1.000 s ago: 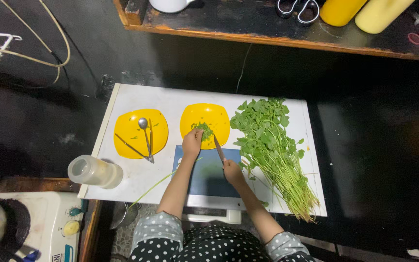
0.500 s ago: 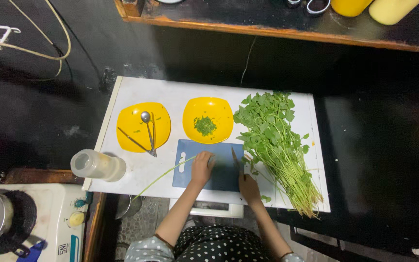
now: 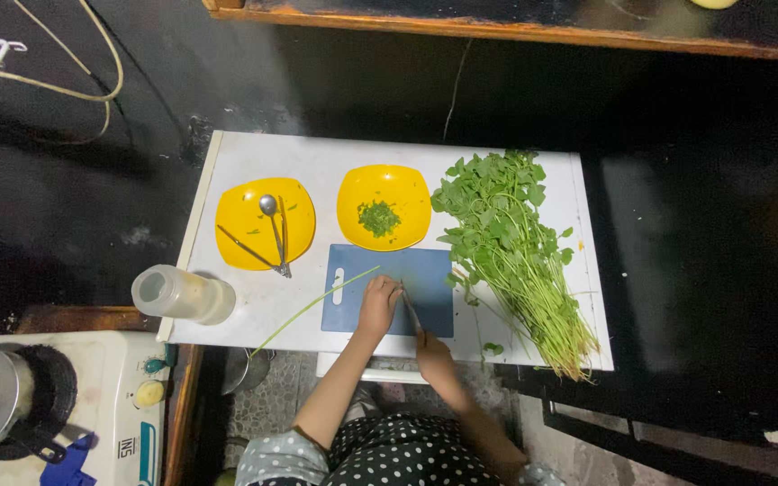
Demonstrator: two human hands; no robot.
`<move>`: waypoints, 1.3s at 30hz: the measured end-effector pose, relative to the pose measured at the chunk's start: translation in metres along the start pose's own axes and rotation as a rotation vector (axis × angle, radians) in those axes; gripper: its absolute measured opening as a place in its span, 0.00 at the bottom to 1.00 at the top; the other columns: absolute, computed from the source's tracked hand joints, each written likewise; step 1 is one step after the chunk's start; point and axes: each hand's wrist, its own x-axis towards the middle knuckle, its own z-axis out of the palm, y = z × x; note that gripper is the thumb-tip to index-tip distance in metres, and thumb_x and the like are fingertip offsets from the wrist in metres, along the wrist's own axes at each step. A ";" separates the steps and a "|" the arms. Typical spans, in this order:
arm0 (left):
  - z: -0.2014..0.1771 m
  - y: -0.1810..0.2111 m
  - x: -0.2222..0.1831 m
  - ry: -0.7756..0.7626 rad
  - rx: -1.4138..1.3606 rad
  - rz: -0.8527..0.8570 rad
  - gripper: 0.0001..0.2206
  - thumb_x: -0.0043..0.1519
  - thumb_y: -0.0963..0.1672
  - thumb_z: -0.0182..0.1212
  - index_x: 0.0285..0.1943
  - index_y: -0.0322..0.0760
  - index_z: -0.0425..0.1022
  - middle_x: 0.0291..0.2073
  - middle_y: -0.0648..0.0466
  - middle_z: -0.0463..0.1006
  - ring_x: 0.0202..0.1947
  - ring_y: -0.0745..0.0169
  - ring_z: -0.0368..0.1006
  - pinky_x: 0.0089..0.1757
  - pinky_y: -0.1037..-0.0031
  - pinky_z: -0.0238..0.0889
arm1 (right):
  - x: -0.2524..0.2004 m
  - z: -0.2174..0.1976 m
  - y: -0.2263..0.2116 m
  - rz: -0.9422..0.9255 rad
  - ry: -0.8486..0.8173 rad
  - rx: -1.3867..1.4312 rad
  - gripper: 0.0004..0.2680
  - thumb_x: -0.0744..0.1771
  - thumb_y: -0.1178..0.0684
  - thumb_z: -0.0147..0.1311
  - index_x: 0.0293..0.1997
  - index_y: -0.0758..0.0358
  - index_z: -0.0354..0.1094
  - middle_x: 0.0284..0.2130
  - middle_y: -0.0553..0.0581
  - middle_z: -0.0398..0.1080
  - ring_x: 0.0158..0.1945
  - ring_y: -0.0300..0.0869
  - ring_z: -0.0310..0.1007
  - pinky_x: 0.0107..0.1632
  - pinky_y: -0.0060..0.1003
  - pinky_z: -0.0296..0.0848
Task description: The person uses a knife to chop a single sprig of leafy greens on a blue cutting board, while a bundle of the same greens sits nearby on the white table.
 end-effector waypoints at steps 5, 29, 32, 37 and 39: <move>0.000 -0.003 -0.003 0.014 -0.016 -0.007 0.04 0.59 0.39 0.64 0.40 0.31 0.80 0.38 0.45 0.77 0.43 0.41 0.71 0.46 0.58 0.65 | 0.012 -0.007 -0.008 0.060 -0.033 0.011 0.18 0.72 0.40 0.35 0.48 0.65 0.68 0.31 0.72 0.71 0.35 0.65 0.73 0.41 0.58 0.70; -0.007 -0.052 0.135 0.185 0.316 -0.108 0.07 0.51 0.43 0.67 0.33 0.35 0.80 0.39 0.45 0.78 0.45 0.41 0.72 0.44 0.53 0.67 | 0.119 -0.075 -0.055 0.038 -0.144 0.450 0.18 0.72 0.37 0.40 0.33 0.63 0.65 0.15 0.50 0.61 0.15 0.37 0.59 0.21 0.35 0.61; -0.002 -0.053 0.129 0.163 0.286 -0.071 0.11 0.52 0.44 0.66 0.40 0.34 0.79 0.38 0.44 0.78 0.44 0.40 0.73 0.43 0.52 0.67 | 0.126 -0.070 -0.052 0.015 -0.109 0.319 0.19 0.71 0.38 0.41 0.33 0.64 0.68 0.17 0.55 0.66 0.20 0.44 0.65 0.27 0.41 0.66; 0.002 -0.056 0.128 0.023 0.248 -0.105 0.08 0.60 0.45 0.64 0.42 0.36 0.78 0.39 0.46 0.80 0.44 0.43 0.76 0.44 0.52 0.67 | 0.120 -0.072 -0.050 -0.058 -0.029 0.175 0.20 0.71 0.37 0.42 0.34 0.65 0.71 0.23 0.64 0.72 0.29 0.53 0.75 0.39 0.46 0.72; 0.002 -0.058 0.128 0.035 0.274 -0.100 0.06 0.61 0.44 0.62 0.42 0.37 0.79 0.39 0.46 0.80 0.45 0.43 0.76 0.44 0.52 0.67 | 0.116 -0.074 -0.052 -0.060 -0.033 0.164 0.20 0.71 0.37 0.41 0.35 0.66 0.72 0.24 0.65 0.73 0.32 0.56 0.76 0.41 0.48 0.73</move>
